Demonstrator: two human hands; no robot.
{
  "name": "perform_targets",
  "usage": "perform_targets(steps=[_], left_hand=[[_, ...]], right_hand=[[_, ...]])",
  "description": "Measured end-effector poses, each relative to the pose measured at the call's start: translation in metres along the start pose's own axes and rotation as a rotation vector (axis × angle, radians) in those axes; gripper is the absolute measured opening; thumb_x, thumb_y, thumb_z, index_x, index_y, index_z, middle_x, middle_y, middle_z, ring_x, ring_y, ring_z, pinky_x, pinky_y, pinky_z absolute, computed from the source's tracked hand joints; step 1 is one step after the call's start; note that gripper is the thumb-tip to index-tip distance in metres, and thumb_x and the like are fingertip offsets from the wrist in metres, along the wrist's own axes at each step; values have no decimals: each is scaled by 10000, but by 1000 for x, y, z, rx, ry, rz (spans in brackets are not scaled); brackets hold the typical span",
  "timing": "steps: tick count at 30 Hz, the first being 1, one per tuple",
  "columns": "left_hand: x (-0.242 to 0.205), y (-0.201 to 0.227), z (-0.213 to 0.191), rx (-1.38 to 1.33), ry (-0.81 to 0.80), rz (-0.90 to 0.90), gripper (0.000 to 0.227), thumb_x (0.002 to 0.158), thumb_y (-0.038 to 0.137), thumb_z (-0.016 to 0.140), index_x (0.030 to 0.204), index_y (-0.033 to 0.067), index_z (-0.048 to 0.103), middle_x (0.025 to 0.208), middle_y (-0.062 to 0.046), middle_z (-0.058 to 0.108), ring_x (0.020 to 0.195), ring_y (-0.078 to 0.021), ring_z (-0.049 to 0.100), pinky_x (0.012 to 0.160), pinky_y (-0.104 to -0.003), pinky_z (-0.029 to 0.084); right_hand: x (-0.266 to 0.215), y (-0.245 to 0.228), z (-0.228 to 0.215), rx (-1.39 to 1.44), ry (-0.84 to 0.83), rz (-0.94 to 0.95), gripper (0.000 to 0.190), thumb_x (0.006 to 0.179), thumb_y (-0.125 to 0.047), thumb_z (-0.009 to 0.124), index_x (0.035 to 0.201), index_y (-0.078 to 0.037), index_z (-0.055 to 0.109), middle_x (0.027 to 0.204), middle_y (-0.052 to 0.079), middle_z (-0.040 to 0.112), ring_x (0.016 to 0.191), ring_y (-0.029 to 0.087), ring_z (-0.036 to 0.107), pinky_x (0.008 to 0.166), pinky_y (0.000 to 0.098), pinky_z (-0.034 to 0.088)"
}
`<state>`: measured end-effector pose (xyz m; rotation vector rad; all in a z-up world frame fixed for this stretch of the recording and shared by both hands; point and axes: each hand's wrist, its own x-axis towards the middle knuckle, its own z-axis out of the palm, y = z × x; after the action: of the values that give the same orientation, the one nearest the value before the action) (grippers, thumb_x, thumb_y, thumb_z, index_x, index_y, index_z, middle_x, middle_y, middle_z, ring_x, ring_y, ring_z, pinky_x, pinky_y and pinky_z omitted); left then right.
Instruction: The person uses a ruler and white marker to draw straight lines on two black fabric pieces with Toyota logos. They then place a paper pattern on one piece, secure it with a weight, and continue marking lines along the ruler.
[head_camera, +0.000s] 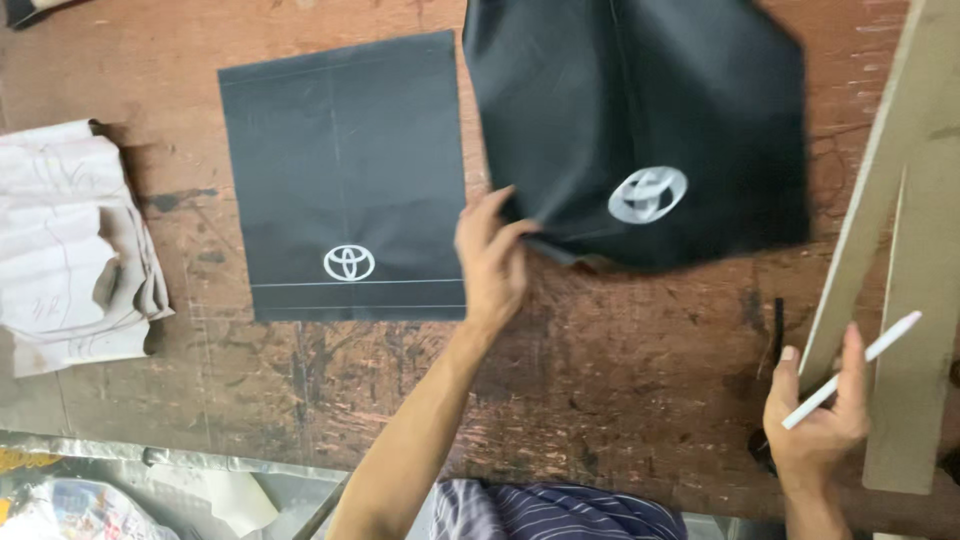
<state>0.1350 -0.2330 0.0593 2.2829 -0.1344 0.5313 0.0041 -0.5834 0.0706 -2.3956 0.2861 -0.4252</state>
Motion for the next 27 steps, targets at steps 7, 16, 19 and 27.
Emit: perform_targets(steps=[7,16,19,27], left_hand=[[-62,-100,-99,439,-571,-209,1073,698,280,771,1582,172,173,1674,-75,146,1565,-297,112,1262,-634,58],[-14,-249,-194,692,-574,-289,776,1028,634,377,1664,269,125,1746,16,57,1593,-185,36,1220,-699,-25],[8,-292,-235,696,-509,-479,842,969,678,387,1657,279,109,1744,20,28,1603,-222,30,1176,-747,-1],[11,-246,-215,473,-34,-11,630,1064,36,588,1638,-22,336,1712,-270,308,1629,-410,254,1339,-587,208]], right_hand=[[-43,-61,26,71,-168,-227,572,966,-45,762,1495,57,568,1215,228,676,1043,285,705,839,335,577],[-85,-147,33,-76,-372,-251,584,784,-110,833,1343,-90,666,989,146,698,828,287,685,722,395,556],[-85,-143,30,-75,-347,-333,615,785,-105,808,1372,-83,627,1042,143,695,855,277,679,735,392,551],[-62,-116,51,-190,-478,-537,615,734,-137,829,1329,-151,678,933,51,697,796,228,633,736,373,553]])
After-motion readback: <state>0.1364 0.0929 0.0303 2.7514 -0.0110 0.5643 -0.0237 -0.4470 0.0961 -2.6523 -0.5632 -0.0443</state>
